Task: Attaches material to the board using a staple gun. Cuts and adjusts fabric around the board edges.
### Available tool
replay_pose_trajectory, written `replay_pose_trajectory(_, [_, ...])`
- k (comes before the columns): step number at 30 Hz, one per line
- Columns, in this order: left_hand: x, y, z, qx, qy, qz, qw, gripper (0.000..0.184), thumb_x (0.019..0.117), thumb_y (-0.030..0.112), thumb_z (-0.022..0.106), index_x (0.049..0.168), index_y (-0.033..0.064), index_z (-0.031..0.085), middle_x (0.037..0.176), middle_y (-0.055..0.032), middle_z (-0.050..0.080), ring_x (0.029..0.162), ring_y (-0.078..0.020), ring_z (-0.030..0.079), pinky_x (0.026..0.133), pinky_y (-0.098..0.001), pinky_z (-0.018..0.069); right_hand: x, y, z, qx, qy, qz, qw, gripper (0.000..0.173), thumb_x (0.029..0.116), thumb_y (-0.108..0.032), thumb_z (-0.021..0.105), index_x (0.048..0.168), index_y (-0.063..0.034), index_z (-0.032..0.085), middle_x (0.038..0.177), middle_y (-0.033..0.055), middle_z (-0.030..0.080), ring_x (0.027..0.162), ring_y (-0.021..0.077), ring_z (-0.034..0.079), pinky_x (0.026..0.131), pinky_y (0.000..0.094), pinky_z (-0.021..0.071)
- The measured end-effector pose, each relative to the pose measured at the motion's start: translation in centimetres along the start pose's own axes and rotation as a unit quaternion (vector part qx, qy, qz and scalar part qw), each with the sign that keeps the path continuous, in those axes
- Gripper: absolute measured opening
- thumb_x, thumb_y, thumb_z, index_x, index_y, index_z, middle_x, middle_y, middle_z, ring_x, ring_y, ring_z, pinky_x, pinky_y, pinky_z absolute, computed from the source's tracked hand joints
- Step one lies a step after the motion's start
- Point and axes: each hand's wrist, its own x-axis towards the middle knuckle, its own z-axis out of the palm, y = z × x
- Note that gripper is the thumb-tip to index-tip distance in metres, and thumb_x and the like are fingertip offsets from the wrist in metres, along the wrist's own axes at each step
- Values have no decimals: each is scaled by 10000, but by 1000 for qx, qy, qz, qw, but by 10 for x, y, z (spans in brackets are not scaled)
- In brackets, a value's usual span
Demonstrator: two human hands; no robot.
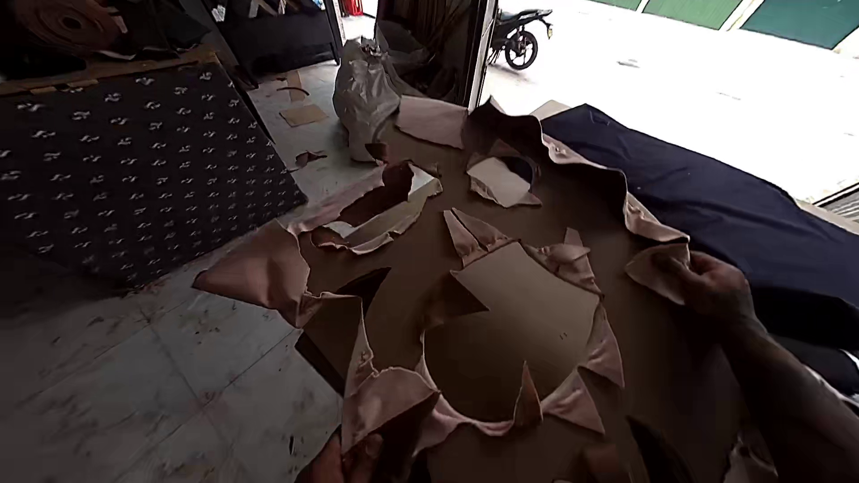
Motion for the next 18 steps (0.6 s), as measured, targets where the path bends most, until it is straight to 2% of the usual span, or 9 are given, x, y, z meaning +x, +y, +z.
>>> replay_pose_trajectory(2, [-33, -1, 25, -10, -20, -10, 1000, 649, 992, 618, 552, 1225, 20, 651, 966, -118, 749, 936, -235, 737, 884, -545, 587, 24, -11, 21, -27, -34, -22, 999, 572, 935, -613, 645, 1053, -61, 734, 906, 233, 700, 874, 437, 666, 774, 734, 469])
replay_pose_trajectory(6, [-72, -7, 68, -58, -23, -29, 998, 602, 971, 603, 605, 1175, 40, 676, 933, -74, 756, 894, -186, 744, 861, -504, 613, 52, -28, 62, -72, -82, -93, 990, 634, 912, -688, 602, 1032, -79, 733, 892, 216, 703, 875, 440, 674, 762, 729, 476])
replay_pose_trajectory(10, [-91, -21, 82, -69, -7, -69, 995, 559, 972, 580, 618, 1131, 49, 684, 877, -47, 746, 815, -166, 735, 801, -477, 621, 49, -32, 104, -96, -126, -112, 981, 652, 903, -707, 577, 1022, -85, 731, 894, 216, 703, 881, 441, 677, 748, 718, 481])
replay_pose_trajectory(12, [-94, -26, 85, -61, 7, -87, 994, 589, 966, 613, 601, 1127, 54, 690, 876, -55, 736, 824, -169, 725, 804, -479, 608, 49, -24, 123, -112, -137, -126, 976, 698, 890, -755, 528, 999, -94, 724, 885, 208, 699, 876, 438, 675, 735, 708, 478])
replay_pose_trajectory(14, [-97, -26, 88, -52, 28, -103, 993, 622, 945, 678, 576, 1148, 102, 694, 885, -17, 736, 830, -132, 721, 797, -449, 616, 41, -14, 136, -134, -135, -148, 971, 715, 905, -769, 496, 1051, -106, 723, 949, 216, 709, 940, 442, 680, 785, 714, 490])
replay_pose_trajectory(15, [-96, -26, 89, -46, 35, -107, 993, 645, 928, 719, 559, 1158, 131, 694, 888, 3, 735, 830, -119, 717, 791, -443, 616, 35, -10, 136, -135, -126, -161, 969, 684, 920, -725, 525, 1125, -104, 724, 1039, 231, 704, 1024, 455, 662, 850, 712, 487])
replay_pose_trajectory(16, [-94, -27, 90, -42, 40, -107, 993, 669, 909, 758, 543, 1160, 157, 699, 889, 18, 736, 829, -111, 718, 783, -441, 618, 25, -9, 130, -132, -118, -177, 968, 653, 930, -657, 569, 1253, -105, 702, 1181, 248, 673, 1147, 470, 615, 940, 704, 466])
replay_pose_trajectory(17, [-92, -30, 91, -41, 44, -106, 993, 687, 890, 790, 532, 1157, 181, 705, 890, 35, 739, 830, -98, 719, 781, -433, 621, 10, -12, 118, -124, -114, -197, 966, 647, 923, -590, 629, 1345, -100, 656, 1291, 263, 623, 1228, 487, 561, 988, 700, 444])
replay_pose_trajectory(18, [-91, -32, 93, -40, 46, -105, 993, 704, 870, 820, 522, 1149, 202, 712, 889, 49, 743, 832, -89, 724, 779, -424, 628, -13, -19, 100, -114, -123, -223, 960, 658, 919, -539, 675, 1393, -87, 613, 1339, 272, 590, 1257, 500, 535, 1006, 700, 439])
